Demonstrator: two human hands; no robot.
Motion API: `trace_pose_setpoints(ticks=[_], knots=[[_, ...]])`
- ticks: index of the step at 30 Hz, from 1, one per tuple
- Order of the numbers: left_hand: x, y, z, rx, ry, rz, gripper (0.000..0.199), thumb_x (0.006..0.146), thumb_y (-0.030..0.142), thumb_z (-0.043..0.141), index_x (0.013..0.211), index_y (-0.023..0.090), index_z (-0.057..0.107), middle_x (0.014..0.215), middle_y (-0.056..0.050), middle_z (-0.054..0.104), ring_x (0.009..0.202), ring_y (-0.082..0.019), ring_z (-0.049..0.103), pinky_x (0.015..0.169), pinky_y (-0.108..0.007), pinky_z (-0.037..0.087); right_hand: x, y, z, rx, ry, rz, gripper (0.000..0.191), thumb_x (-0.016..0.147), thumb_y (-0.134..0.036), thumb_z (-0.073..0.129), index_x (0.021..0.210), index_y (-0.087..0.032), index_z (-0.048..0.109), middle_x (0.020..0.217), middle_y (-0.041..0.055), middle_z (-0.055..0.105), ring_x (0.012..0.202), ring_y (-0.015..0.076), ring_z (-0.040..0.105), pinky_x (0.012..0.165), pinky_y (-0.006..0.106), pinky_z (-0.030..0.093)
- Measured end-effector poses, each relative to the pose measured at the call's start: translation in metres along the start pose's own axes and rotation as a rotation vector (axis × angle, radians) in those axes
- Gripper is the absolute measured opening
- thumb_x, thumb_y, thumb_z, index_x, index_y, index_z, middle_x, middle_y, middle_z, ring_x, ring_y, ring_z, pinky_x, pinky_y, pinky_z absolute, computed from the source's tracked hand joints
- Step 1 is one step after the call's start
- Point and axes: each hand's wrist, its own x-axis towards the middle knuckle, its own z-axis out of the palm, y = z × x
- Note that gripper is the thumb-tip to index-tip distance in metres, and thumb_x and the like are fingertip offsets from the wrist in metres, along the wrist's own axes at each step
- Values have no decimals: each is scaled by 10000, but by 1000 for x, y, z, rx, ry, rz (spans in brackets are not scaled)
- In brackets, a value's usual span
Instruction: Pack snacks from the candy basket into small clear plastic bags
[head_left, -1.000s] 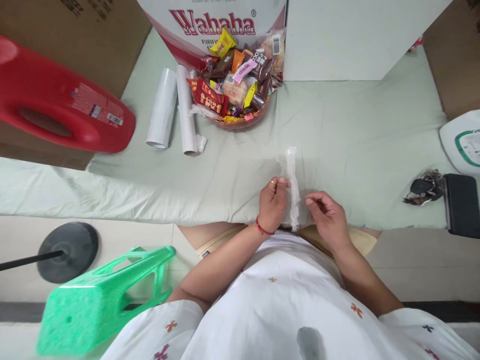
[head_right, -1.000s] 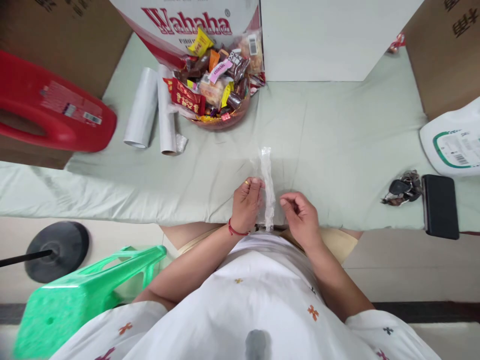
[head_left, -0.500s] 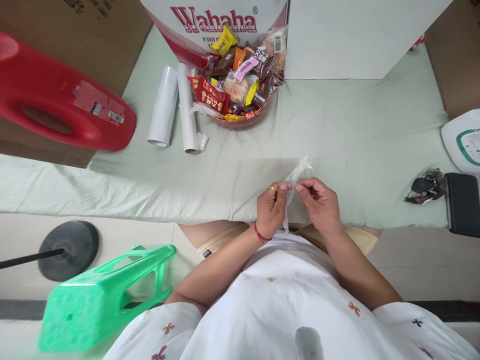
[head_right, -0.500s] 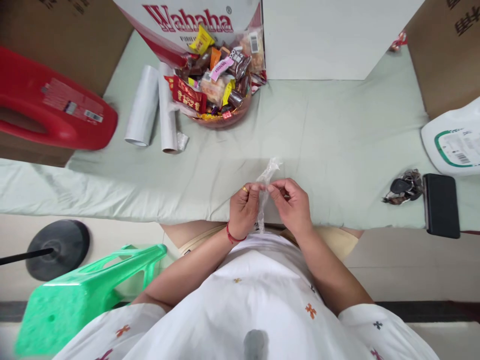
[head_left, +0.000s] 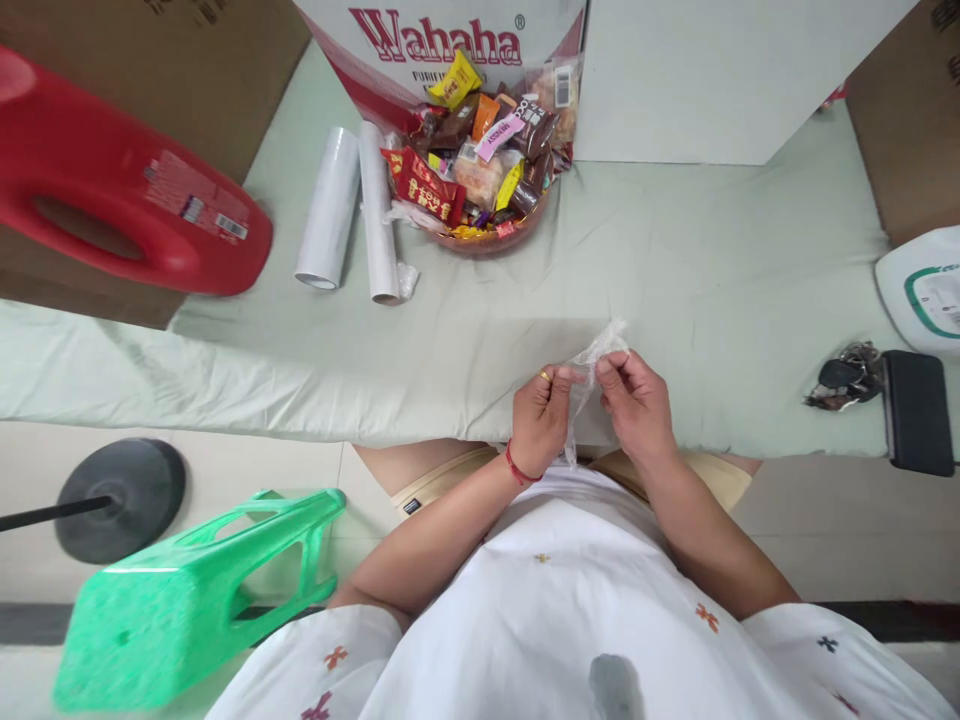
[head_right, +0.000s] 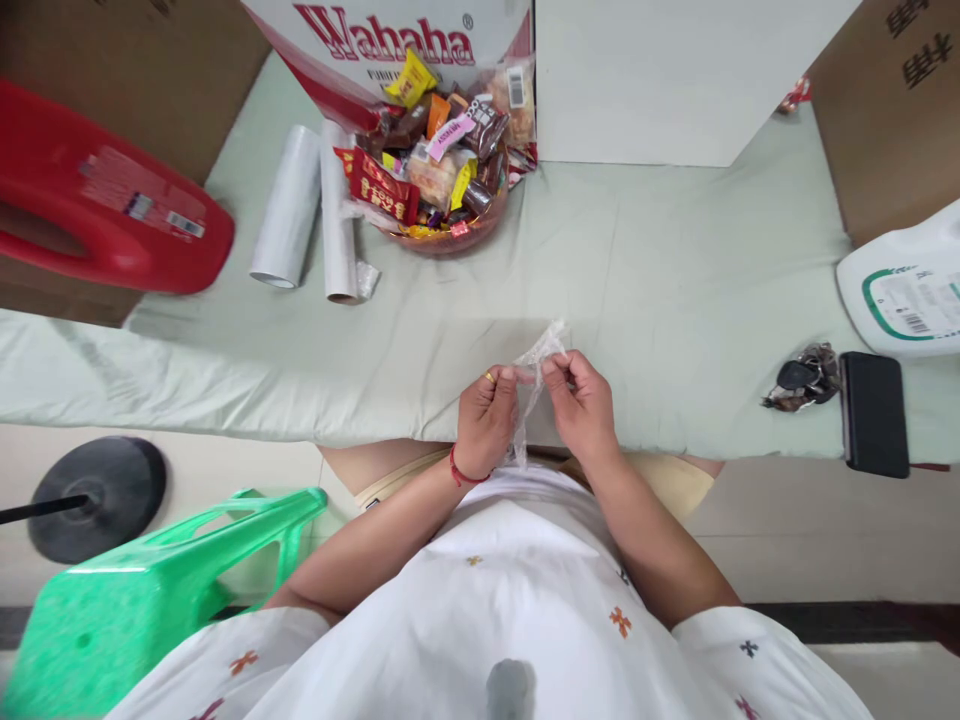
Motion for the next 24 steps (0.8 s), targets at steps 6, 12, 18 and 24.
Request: trace_pose_setpoints(ticks=[6, 12, 18, 24], knots=[[10, 0, -9, -59, 64, -69, 449, 934, 655, 598, 826, 225, 666, 582, 22, 478, 615, -150, 456, 565, -271, 327, 9, -5, -6, 198, -19, 108, 412, 798, -603, 776, 777, -235, 591, 704, -34, 502, 614, 113, 427, 549, 240, 397], [19, -1, -17, -97, 61, -93, 472, 924, 684, 598, 809, 228, 645, 562, 28, 441, 593, -142, 431, 551, -273, 306, 14, 0, -17, 287, 4, 171, 391, 743, -534, 853, 744, -223, 617, 688, -34, 529, 587, 93, 420, 517, 224, 366], [23, 1, -21, -150, 21, -111, 516, 884, 738, 615, 808, 229, 639, 508, 64, 325, 481, -106, 297, 490, -273, 240, 17, -3, -30, 303, -9, 243, 445, 658, -534, 919, 698, -212, 614, 661, -32, 516, 573, 86, 393, 461, 202, 315], [27, 9, -25, -240, 18, -173, 548, 826, 756, 676, 786, 210, 642, 489, 84, 285, 423, -75, 221, 421, -266, 172, 18, -2, -37, 275, -55, 300, 482, 642, -552, 932, 674, -202, 601, 638, -36, 482, 553, 75, 345, 417, 187, 256]])
